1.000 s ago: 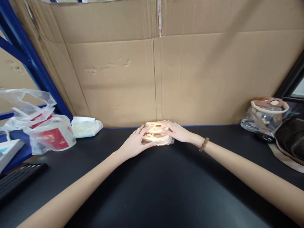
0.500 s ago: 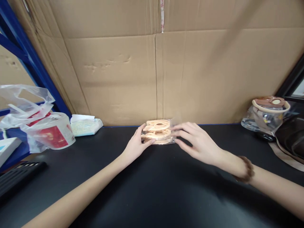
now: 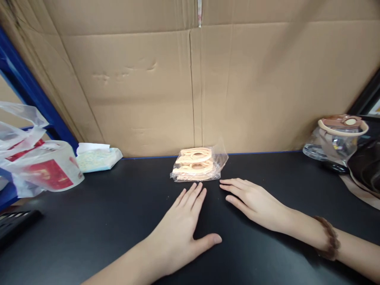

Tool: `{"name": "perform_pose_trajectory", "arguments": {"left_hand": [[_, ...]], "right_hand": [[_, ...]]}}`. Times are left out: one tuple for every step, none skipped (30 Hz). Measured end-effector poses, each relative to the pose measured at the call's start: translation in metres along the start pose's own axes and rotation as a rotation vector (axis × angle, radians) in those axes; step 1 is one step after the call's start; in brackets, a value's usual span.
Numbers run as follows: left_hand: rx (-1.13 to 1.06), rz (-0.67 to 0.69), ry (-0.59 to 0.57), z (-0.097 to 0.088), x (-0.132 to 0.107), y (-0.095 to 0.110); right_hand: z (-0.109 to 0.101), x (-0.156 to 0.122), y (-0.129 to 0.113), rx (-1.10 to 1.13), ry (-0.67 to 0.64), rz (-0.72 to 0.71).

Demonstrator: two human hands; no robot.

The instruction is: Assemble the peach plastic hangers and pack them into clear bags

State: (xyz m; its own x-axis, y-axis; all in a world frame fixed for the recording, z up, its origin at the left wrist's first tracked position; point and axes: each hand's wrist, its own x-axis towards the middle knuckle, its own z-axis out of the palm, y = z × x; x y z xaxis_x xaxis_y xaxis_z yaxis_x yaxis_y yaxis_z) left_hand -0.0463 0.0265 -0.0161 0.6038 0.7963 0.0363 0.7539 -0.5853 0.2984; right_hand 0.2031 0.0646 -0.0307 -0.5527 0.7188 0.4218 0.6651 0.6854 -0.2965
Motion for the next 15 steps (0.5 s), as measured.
{"name": "perform_pose_trajectory", "arguments": {"left_hand": [[-0.006, -0.026, -0.01, -0.003, 0.002, -0.005], [-0.012, -0.037, -0.025, -0.006, 0.003, -0.008], [-0.015, -0.034, -0.042, -0.009, 0.005, -0.01], [-0.015, -0.026, -0.062, -0.01, 0.006, -0.009], [-0.013, -0.02, -0.08, -0.011, 0.008, -0.007], [-0.009, -0.026, -0.098, -0.01, 0.011, -0.001], [-0.01, -0.039, -0.115, -0.006, 0.015, 0.008], [-0.014, -0.055, -0.127, -0.001, 0.021, 0.02], [-0.028, -0.066, -0.134, 0.006, 0.027, 0.035], [-0.076, -0.021, -0.13, 0.016, 0.035, 0.054], [-0.124, 0.045, -0.112, 0.026, 0.044, 0.075], [-0.152, 0.142, -0.105, 0.038, 0.052, 0.098], [-0.126, 0.252, -0.132, 0.05, 0.06, 0.122], [-0.055, 0.352, -0.194, 0.061, 0.066, 0.146], [0.005, 0.435, -0.216, 0.072, 0.071, 0.169]], "right_hand": [[0.0, 0.001, 0.002, 0.037, 0.011, 0.037], [0.0, 0.002, 0.005, 0.073, 0.029, 0.072], [-0.001, 0.003, 0.009, 0.111, 0.051, 0.107], [-0.002, 0.005, 0.014, 0.15, 0.078, 0.143], [-0.005, 0.008, 0.019, 0.19, 0.106, 0.179], [-0.009, 0.012, 0.025, 0.228, 0.135, 0.213], [-0.013, 0.016, 0.032, 0.263, 0.164, 0.244], [-0.019, 0.02, 0.038, 0.294, 0.19, 0.27], [-0.026, 0.025, 0.043, 0.32, 0.216, 0.294], [-0.033, 0.03, 0.048, 0.341, 0.238, 0.313], [-0.041, 0.036, 0.051, 0.357, 0.254, 0.328], [-0.049, 0.041, 0.053, 0.367, 0.265, 0.339], [-0.056, 0.046, 0.052, 0.373, 0.267, 0.347], [-0.063, 0.05, 0.05, 0.373, 0.261, 0.349], [-0.068, 0.053, 0.047, 0.368, 0.247, 0.347]]}}
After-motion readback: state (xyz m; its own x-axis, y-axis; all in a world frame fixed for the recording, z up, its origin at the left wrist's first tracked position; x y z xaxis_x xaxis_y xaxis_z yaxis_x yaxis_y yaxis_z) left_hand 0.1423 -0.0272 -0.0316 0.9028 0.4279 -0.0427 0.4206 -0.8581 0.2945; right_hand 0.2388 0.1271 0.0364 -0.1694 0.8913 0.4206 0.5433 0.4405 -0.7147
